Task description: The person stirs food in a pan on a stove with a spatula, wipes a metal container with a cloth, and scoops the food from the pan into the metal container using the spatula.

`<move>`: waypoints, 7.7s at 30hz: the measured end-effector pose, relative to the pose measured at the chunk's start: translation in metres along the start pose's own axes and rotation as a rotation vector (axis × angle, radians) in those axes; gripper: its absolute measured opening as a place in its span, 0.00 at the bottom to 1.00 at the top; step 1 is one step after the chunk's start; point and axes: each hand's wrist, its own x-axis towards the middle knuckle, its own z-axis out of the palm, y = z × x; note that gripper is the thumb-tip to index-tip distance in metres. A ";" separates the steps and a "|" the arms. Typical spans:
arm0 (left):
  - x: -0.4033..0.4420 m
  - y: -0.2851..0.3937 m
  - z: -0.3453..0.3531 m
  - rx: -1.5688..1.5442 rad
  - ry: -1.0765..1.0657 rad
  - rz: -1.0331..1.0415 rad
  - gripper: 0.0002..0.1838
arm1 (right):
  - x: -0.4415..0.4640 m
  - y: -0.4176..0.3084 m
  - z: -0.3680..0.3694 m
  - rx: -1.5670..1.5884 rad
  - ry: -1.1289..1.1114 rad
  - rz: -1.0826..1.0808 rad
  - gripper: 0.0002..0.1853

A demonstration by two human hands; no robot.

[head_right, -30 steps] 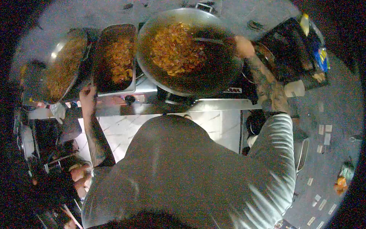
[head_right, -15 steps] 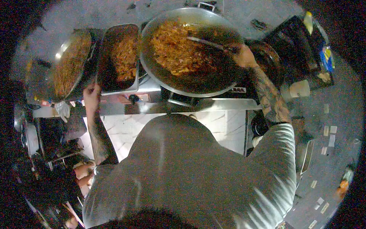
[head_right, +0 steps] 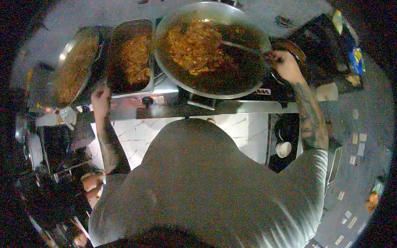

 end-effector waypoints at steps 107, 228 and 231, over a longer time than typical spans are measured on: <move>0.005 -0.006 -0.007 -0.073 -0.050 0.026 0.13 | 0.009 -0.001 0.046 -0.124 0.114 0.298 0.21; -0.001 0.003 -0.003 -0.071 0.030 -0.087 0.11 | 0.003 -0.031 -0.025 0.005 0.064 0.019 0.13; 0.001 0.001 -0.006 0.078 0.018 -0.061 0.11 | -0.010 0.025 -0.004 -0.044 0.087 -0.005 0.14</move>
